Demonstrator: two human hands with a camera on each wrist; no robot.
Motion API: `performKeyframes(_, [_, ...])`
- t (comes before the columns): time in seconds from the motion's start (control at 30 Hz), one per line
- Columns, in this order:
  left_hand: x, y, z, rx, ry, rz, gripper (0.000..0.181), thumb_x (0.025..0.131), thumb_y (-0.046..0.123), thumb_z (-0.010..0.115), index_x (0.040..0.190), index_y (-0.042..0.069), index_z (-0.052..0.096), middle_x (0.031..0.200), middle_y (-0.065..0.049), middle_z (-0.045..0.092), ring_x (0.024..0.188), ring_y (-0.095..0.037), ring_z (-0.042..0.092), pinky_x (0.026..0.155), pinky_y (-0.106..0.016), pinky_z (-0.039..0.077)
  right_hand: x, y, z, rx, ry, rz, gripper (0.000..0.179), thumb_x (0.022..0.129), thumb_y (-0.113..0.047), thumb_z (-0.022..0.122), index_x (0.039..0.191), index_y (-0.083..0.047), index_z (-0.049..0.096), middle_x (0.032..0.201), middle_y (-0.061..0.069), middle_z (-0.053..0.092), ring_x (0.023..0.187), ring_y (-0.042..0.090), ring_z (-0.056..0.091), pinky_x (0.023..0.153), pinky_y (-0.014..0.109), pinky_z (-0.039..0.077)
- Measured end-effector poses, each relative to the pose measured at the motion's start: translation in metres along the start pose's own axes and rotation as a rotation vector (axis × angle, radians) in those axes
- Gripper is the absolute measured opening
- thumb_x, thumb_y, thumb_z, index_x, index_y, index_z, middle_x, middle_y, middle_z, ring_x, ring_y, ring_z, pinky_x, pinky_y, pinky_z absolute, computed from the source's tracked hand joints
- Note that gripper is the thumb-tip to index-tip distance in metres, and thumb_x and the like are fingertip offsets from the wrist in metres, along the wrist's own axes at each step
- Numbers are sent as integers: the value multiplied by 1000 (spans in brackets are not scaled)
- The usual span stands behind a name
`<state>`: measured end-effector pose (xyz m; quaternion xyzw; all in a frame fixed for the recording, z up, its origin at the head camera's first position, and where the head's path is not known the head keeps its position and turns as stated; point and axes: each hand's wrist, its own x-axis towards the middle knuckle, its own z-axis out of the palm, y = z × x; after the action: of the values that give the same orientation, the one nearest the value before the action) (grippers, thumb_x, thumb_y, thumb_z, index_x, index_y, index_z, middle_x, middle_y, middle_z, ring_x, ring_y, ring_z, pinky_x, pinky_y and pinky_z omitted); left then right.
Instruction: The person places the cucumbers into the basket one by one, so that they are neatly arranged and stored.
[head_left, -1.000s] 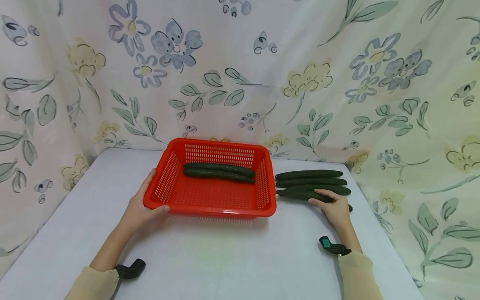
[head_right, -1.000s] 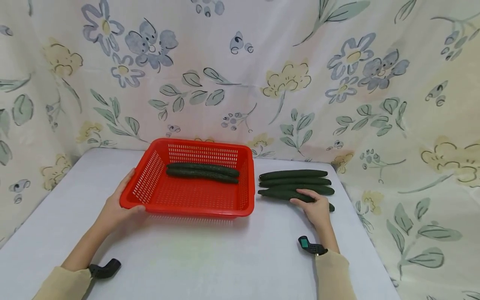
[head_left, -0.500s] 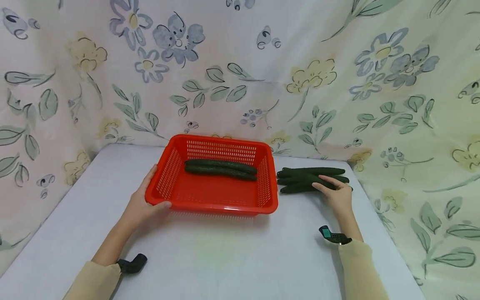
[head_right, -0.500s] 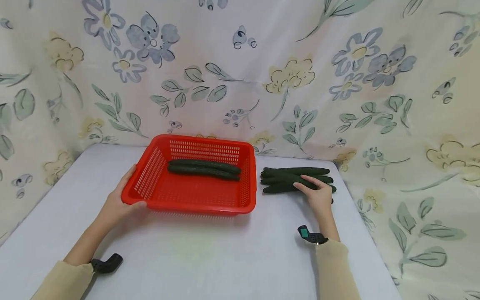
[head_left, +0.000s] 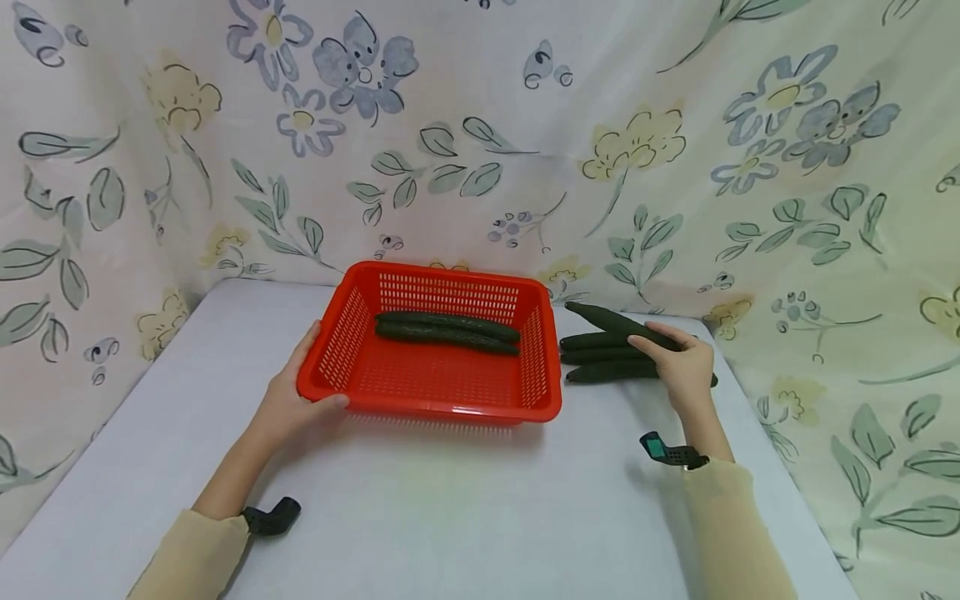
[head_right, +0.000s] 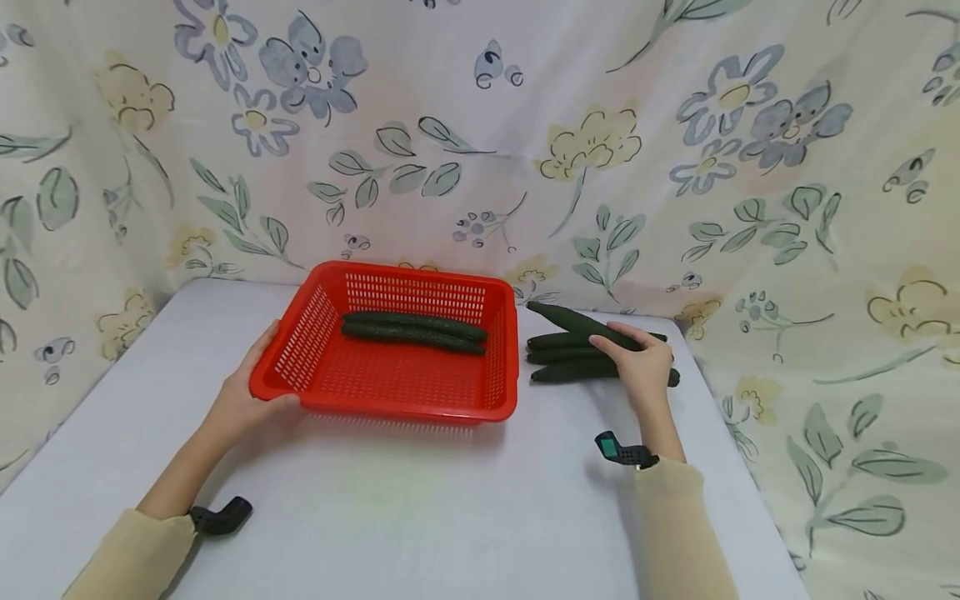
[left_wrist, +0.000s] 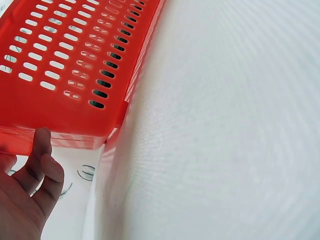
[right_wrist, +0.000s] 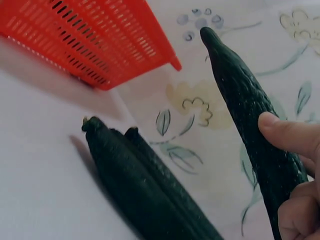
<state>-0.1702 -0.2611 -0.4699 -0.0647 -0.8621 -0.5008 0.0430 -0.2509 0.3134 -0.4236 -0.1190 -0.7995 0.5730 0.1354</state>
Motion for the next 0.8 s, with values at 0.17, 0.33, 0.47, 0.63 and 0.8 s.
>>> performKeyframes(0.17, [0,0,0,-2,-2,-1,116,88,33,85,172,37,5,166,-20,37,140,-42,48,85,-19,53,-4,-16,8,25,3,-31,57,83,-29,94,132,-6,75,129,-4,69,129,12,53,99,19,49])
performKeyframes(0.33, [0,0,0,-1,-4,1,116,88,33,85,172,36,5,166,-20,38,139,-42,49,85,-21,54,-8,-28,16,33,-6,-31,58,83,-30,94,133,-6,75,132,-3,64,134,15,50,106,27,49])
performKeyframes(0.47, [0,1,1,-5,-3,4,115,88,32,85,172,37,5,166,-20,38,138,-42,49,86,-22,54,-8,-35,26,23,-24,-34,59,84,-32,93,135,-7,74,145,4,60,139,18,47,108,32,48])
performKeyframes(0.63, [0,1,0,-2,-3,0,115,88,32,85,171,39,5,166,-21,37,137,-42,49,85,-19,52,-8,-47,41,20,-55,-63,58,86,-34,91,135,-9,74,146,6,62,132,18,50,100,29,49])
performKeyframes(0.8, [-1,2,0,1,-4,0,116,88,32,85,172,37,5,165,-21,38,137,-42,49,85,-22,53,-9,-62,59,19,-95,-140,53,86,-33,91,130,-8,77,137,9,67,122,17,53,90,27,50])
